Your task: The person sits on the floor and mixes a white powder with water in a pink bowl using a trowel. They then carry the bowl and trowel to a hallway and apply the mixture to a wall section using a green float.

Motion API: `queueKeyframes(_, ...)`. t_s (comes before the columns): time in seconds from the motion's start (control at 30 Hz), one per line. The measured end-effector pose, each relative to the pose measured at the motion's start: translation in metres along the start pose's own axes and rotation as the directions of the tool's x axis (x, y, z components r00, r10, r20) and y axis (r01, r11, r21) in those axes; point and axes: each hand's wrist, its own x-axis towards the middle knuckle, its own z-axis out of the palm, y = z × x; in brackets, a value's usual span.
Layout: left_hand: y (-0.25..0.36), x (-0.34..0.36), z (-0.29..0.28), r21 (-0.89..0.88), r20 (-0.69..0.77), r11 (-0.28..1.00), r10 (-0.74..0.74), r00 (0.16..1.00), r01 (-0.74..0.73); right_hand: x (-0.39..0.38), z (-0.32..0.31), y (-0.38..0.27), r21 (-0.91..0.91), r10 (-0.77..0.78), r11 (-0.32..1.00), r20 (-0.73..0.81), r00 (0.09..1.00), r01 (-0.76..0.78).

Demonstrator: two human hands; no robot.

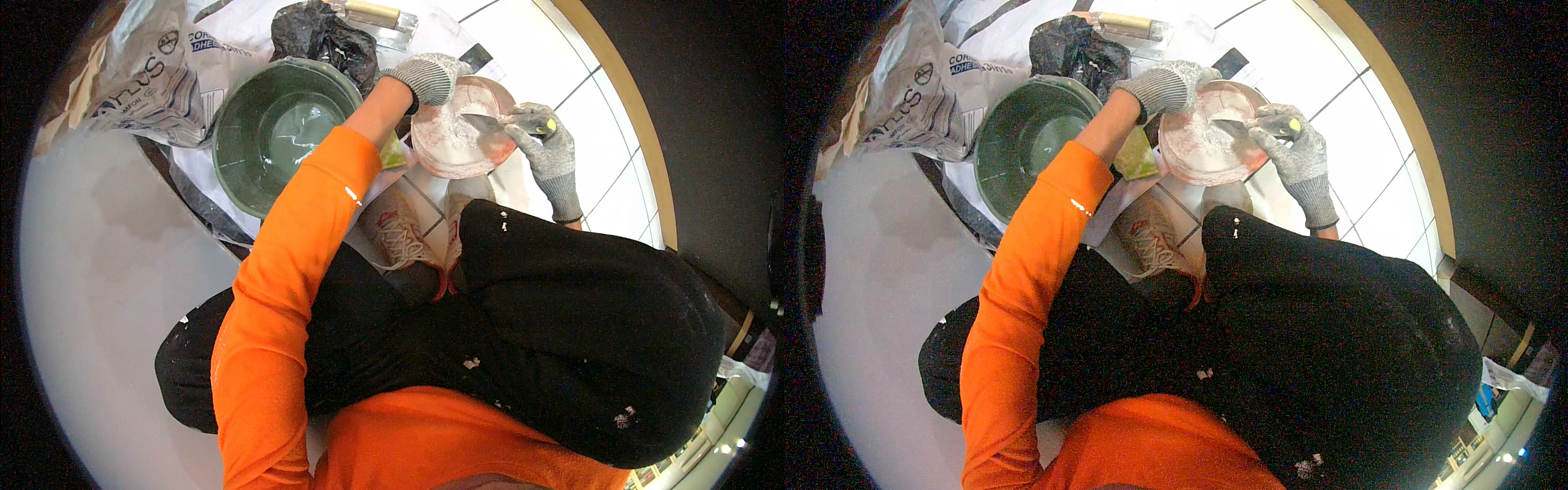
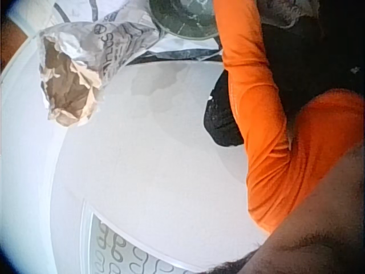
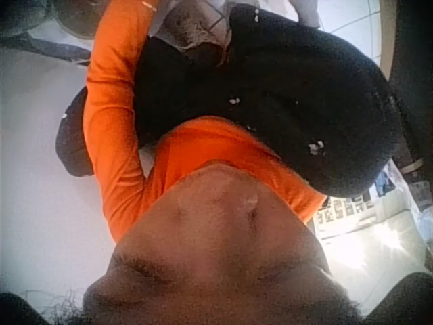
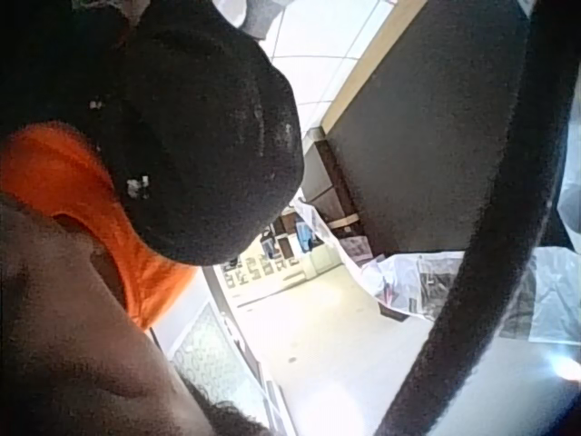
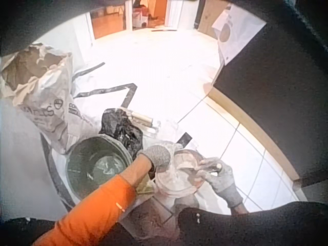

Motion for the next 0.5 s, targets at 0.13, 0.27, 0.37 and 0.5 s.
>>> queueKeyframes(0.13, 0.007, -0.003, -0.007, 0.036, 0.056, 0.999, -0.023, 0.998, 0.021, 0.002, -0.001, -0.004, -0.013, 0.007, 1.0, -0.066, 0.998, -0.008)
queueKeyframes(0.27, -0.006, 0.005, 0.004, -0.02, 0.037, 1.0, 0.006, 0.999, -0.006, 0.003, 0.003, -0.001, -0.064, -0.021, 0.998, -0.041, 0.999, 0.018)
queueKeyframes(0.37, -0.01, 0.006, 0.009, -0.026, -0.009, 0.999, 0.039, 0.999, -0.039, 0.0, 0.004, -0.005, -0.156, 0.019, 0.988, 0.06, 0.998, -0.01)
queueKeyframes(0.5, -0.009, 0.008, 0.012, -0.025, -0.044, 0.996, 0.079, 0.996, -0.08, -0.002, 0.001, -0.003, -0.081, 0.031, 0.996, 0.094, 0.995, -0.023)
